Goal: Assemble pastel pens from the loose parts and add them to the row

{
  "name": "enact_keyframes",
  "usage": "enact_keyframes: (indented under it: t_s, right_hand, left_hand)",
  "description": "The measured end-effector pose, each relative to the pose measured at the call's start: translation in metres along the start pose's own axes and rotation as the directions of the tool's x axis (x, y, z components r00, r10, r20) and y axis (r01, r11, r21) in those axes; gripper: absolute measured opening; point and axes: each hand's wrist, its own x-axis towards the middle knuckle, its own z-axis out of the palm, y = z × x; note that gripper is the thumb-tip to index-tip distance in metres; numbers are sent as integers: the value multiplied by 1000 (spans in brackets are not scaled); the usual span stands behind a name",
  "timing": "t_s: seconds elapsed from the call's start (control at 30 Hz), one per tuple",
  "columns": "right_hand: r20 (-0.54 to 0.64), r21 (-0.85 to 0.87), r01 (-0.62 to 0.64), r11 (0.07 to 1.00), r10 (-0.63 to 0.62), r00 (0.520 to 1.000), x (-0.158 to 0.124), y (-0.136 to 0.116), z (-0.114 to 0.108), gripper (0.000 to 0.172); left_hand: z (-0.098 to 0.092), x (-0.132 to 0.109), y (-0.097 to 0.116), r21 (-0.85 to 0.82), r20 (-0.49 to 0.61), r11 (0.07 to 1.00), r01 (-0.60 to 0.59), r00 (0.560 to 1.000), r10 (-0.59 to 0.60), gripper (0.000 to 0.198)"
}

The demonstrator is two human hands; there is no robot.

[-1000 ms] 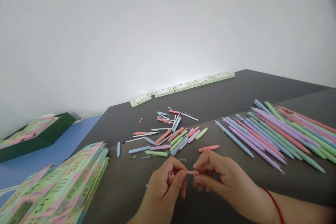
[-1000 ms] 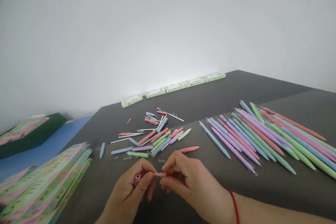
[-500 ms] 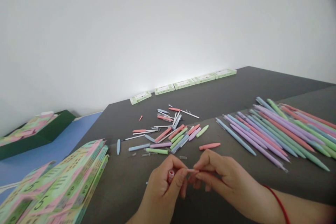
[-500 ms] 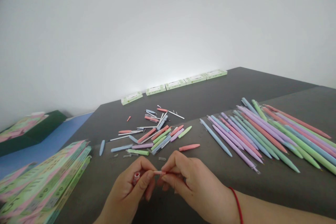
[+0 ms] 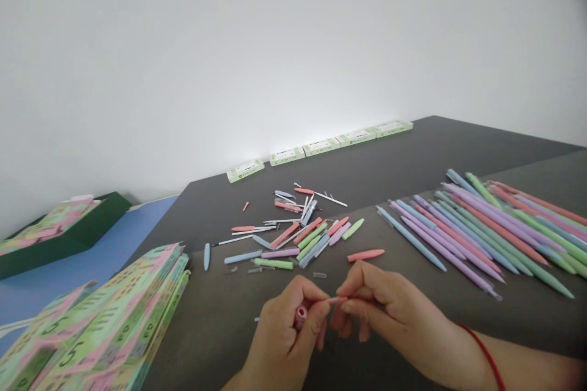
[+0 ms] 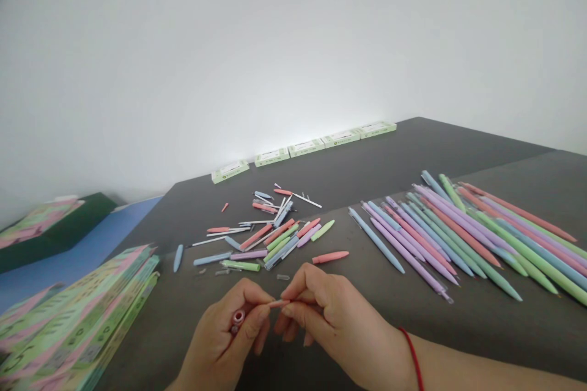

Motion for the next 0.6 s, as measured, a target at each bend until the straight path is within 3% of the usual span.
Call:
enact_keyframes:
  t_s: [0.3, 0.6]
  right_hand:
    - [-4, -122, 55, 991, -56, 998, 3, 3, -1, 3]
    - [-7, 57, 14, 998, -14, 1000, 10, 1, -2, 5]
  left_hand:
    - [2, 4, 3, 18, 11, 997, 73, 997, -74, 27]
    - [-7, 11, 0, 130, 25, 986, 106, 994, -110, 18]
